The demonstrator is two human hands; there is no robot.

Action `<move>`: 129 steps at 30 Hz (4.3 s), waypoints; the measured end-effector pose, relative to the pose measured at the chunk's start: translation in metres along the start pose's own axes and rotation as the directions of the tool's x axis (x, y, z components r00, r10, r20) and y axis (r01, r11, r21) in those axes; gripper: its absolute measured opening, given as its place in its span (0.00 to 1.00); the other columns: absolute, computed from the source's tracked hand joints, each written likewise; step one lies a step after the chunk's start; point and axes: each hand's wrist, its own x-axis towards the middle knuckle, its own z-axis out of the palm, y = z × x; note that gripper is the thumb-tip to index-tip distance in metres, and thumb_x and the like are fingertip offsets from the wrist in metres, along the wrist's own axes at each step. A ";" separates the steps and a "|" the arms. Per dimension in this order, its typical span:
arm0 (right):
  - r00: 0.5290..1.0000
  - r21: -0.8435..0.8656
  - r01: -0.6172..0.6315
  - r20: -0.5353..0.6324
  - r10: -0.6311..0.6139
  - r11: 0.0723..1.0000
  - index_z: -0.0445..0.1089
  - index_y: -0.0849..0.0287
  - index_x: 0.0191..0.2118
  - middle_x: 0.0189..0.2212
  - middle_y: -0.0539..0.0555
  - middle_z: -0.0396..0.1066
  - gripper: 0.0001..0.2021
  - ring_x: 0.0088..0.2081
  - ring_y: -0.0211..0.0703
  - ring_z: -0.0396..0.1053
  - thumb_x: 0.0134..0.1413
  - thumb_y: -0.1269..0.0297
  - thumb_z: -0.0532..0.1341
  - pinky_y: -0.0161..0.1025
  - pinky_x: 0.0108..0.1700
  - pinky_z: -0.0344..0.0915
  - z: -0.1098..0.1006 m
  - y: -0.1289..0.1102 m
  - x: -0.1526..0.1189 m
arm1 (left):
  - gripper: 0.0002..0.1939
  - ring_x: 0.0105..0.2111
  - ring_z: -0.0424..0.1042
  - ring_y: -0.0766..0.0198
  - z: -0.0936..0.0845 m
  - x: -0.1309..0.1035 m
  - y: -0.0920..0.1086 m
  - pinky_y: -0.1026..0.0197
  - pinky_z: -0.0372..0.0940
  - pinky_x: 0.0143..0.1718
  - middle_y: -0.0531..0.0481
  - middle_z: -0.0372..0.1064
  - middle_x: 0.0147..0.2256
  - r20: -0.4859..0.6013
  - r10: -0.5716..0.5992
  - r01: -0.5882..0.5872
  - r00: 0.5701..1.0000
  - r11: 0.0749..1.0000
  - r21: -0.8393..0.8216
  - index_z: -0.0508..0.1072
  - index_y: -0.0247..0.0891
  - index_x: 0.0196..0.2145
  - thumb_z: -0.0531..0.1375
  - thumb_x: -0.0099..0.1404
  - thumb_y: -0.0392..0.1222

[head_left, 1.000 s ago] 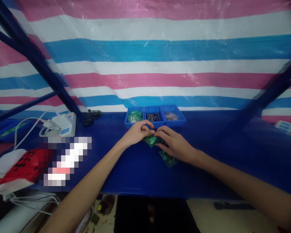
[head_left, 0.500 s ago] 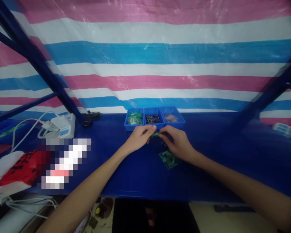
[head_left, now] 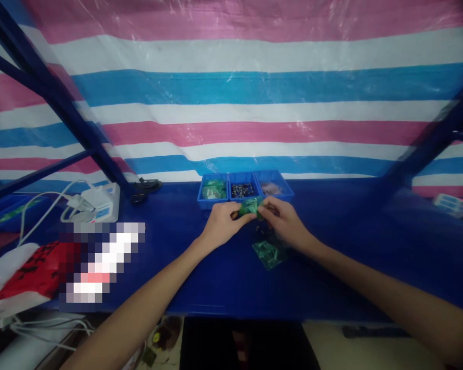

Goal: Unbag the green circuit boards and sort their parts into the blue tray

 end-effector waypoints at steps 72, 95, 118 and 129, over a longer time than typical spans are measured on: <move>0.843 -0.424 0.404 0.516 -0.150 0.811 0.72 0.57 0.41 0.35 0.53 0.73 0.06 0.35 0.43 0.70 0.63 0.64 0.59 0.38 0.37 0.63 -0.049 -0.003 -0.004 | 0.26 0.33 0.70 0.61 0.002 -0.011 0.027 0.60 0.55 0.29 0.51 0.69 0.32 0.476 0.242 -0.383 0.846 0.896 0.225 0.72 0.38 0.34 0.56 0.66 0.66; 0.839 -0.444 0.402 0.529 -0.127 0.801 0.64 0.55 0.54 0.42 0.55 0.70 0.18 0.38 0.44 0.69 0.59 0.70 0.62 0.39 0.39 0.66 -0.043 -0.008 -0.012 | 0.14 0.28 0.71 0.65 -0.028 0.005 0.012 0.63 0.61 0.30 0.57 0.66 0.26 0.685 0.008 0.242 0.729 0.932 -0.268 0.66 0.38 0.38 0.65 0.63 0.48; 0.918 -0.401 0.396 0.138 -0.373 0.826 0.70 0.58 0.43 0.37 0.55 0.71 0.05 0.36 0.42 0.70 0.65 0.68 0.58 0.39 0.40 0.67 -0.019 -0.003 -0.021 | 0.09 0.27 0.70 0.69 -0.009 0.006 0.004 0.65 0.62 0.29 0.53 0.69 0.30 0.158 -0.028 0.071 0.987 0.960 -0.270 0.74 0.37 0.43 0.54 0.72 0.38; 0.998 -0.105 0.044 -0.044 -0.048 0.993 0.71 0.54 0.46 0.35 0.52 0.76 0.10 0.34 0.45 0.74 0.61 0.59 0.63 0.41 0.36 0.71 -0.016 -0.006 -0.022 | 0.13 0.33 0.69 0.67 -0.005 -0.004 0.011 0.62 0.68 0.37 0.48 0.67 0.40 -0.094 0.292 -0.288 0.952 0.956 0.054 0.68 0.39 0.51 0.55 0.70 0.36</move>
